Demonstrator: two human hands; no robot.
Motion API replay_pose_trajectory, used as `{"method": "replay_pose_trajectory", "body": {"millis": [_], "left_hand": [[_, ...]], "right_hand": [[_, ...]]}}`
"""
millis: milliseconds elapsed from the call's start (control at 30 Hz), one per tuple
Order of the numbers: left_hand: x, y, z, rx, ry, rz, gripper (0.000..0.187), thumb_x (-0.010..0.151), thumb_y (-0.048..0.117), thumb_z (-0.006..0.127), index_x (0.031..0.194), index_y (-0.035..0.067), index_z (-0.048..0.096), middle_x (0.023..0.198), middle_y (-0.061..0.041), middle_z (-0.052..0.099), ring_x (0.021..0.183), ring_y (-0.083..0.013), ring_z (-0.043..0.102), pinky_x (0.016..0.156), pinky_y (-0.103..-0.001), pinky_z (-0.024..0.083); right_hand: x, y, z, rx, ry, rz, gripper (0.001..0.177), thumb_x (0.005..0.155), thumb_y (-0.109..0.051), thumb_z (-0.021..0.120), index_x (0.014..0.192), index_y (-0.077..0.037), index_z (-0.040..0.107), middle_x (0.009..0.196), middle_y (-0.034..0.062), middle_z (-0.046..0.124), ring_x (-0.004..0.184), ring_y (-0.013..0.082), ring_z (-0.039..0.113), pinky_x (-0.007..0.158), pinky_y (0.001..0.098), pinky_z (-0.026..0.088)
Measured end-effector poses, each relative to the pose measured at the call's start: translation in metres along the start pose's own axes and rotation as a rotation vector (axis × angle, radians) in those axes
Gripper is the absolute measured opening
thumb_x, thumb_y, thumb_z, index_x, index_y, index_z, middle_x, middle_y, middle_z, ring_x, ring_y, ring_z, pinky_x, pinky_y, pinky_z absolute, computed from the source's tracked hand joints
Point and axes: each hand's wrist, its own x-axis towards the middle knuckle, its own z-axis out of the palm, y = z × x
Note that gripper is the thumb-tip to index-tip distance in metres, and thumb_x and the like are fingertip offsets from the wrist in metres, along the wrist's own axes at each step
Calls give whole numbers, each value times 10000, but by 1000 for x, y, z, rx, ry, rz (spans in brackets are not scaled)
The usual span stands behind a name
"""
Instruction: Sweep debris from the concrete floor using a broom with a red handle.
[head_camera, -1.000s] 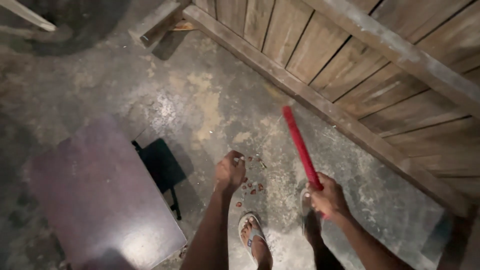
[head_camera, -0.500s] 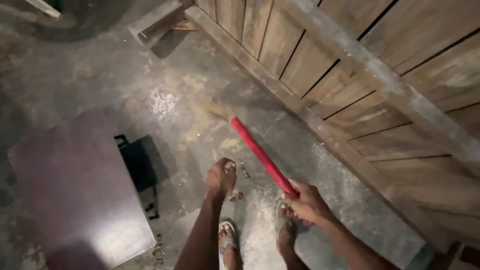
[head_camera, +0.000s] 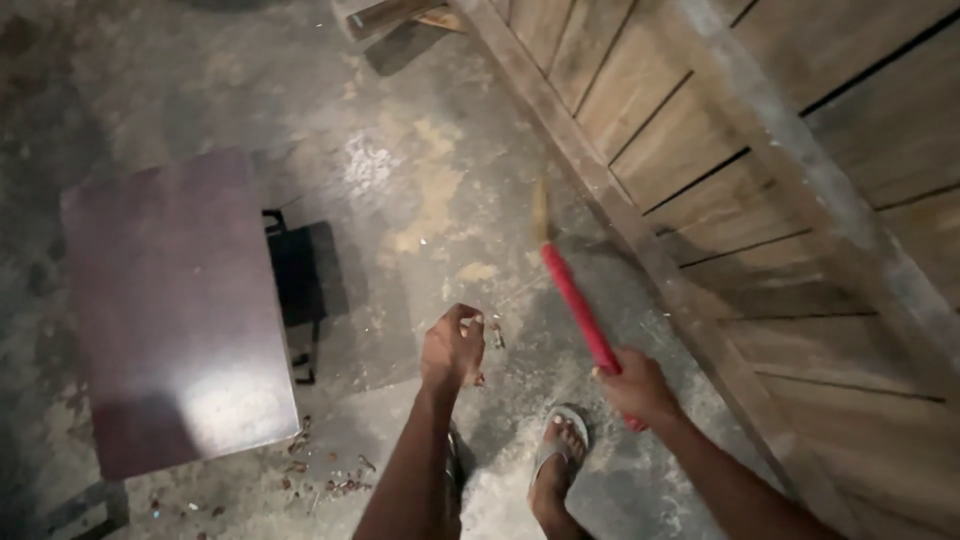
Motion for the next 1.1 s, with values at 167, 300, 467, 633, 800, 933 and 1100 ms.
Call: {"method": "replay_pose_trajectory", "body": {"millis": [167, 300, 467, 633, 800, 933, 1100], "left_hand": [[36, -69, 14, 121, 149, 167, 296, 929, 337, 603, 1152, 190, 731, 962, -144, 771, 869, -348, 760, 780, -443, 589], [26, -82, 3, 144, 207, 171, 297, 927, 354, 623, 1151, 192, 730, 1002, -145, 771, 910, -335, 732, 802, -445, 561], [-2, -79, -11, 69, 135, 105, 307, 940, 366, 572, 1153, 189, 705, 1008, -139, 756, 874, -369, 786, 838, -433, 590], [-8, -123, 2, 87, 256, 325, 281, 917, 332, 609, 1108, 166, 731, 957, -165, 770, 951, -362, 741, 852, -444, 564], [-42, -161, 2, 39, 217, 325, 286, 937, 325, 586, 1122, 153, 720, 1006, -177, 774, 984, -359, 747, 880, -440, 572], [-71, -194, 3, 75, 222, 312, 287, 929, 336, 603, 1118, 155, 721, 1021, -175, 765, 989, -365, 730, 874, -455, 561], [-108, -214, -1, 83, 239, 294, 276, 922, 330, 614, 1106, 159, 728, 1028, -177, 759, 985, -369, 714, 865, -472, 550]], "right_hand": [[2, 3, 41, -37, -118, -127, 241, 889, -269, 722, 973, -46, 686, 639, 124, 682, 467, 199, 675, 445, 374, 526], [-28, -16, 44, 67, -230, -250, 206, 885, -224, 734, 975, -46, 682, 647, 82, 649, 480, 163, 650, 455, 363, 528], [-53, -8, 42, 111, -111, -164, 203, 887, -216, 707, 1053, -104, 673, 642, 86, 625, 445, 196, 599, 443, 390, 496], [-55, 36, 59, 114, 23, -221, 161, 883, -189, 672, 989, -70, 653, 627, 99, 682, 453, 190, 694, 450, 370, 544], [-72, 62, 78, -126, -61, -137, 262, 912, -269, 697, 923, -10, 730, 597, 112, 698, 518, 236, 699, 503, 405, 542], [-94, 87, 96, -246, -56, -182, 299, 856, -293, 739, 1080, -95, 728, 636, 113, 722, 555, 207, 724, 556, 379, 565], [-165, 94, 91, -49, 25, -203, 288, 862, -269, 675, 1099, -121, 744, 673, 109, 736, 557, 181, 684, 552, 393, 540]]}}
